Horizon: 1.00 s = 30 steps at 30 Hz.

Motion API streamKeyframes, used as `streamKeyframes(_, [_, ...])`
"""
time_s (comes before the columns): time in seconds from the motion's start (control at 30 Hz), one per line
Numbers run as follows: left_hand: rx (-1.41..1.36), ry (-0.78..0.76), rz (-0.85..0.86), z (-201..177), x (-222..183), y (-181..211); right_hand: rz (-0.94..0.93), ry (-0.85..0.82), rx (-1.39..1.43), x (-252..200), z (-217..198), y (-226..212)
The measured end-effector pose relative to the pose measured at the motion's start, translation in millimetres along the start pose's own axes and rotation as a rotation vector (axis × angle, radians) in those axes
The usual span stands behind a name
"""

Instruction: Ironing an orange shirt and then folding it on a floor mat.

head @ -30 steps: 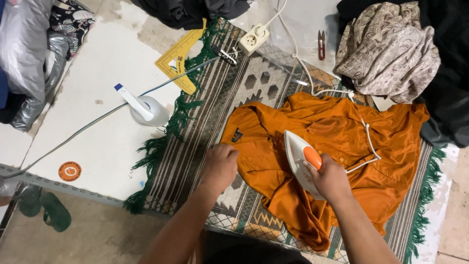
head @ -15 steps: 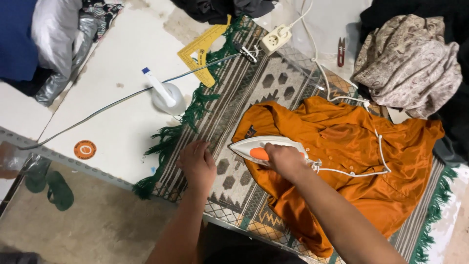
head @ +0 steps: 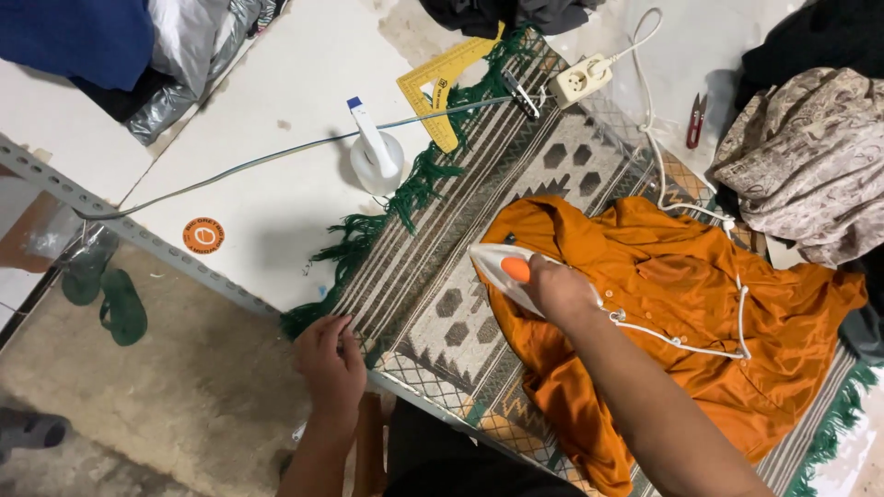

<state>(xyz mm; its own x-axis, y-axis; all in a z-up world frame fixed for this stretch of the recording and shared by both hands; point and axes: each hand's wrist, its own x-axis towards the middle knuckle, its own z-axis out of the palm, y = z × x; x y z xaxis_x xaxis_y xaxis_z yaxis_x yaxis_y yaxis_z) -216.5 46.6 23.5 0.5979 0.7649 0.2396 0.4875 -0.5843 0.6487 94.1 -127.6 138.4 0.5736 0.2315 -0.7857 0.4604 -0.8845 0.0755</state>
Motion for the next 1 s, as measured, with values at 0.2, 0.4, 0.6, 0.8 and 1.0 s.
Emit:
streamKeyframes(0.2, [-0.142, 0.053, 0.099, 35, 31, 39, 0.099, 0.234, 0.418, -14, -11, 40])
streamKeyframes(0.4, [-0.391, -0.733, -0.206, 77, 99, 171, 0.262, 0.655, 0.84, -95, 34, 187])
streamKeyframes(0.6, [-0.296, -0.867, -0.338, 196, 106, 239, -0.02, 1.159, 1.725, -99, 87, 267])
streamKeyframes(0.8, [-0.2, -0.689, -0.46, 249, 101, 246, 0.085, 1.419, 1.706, -27, -1, 289])
streamKeyframes(1.0, [-0.283, -0.771, -0.533, 241, 120, 277, -0.119, 1.685, 1.289, 75, -85, 291])
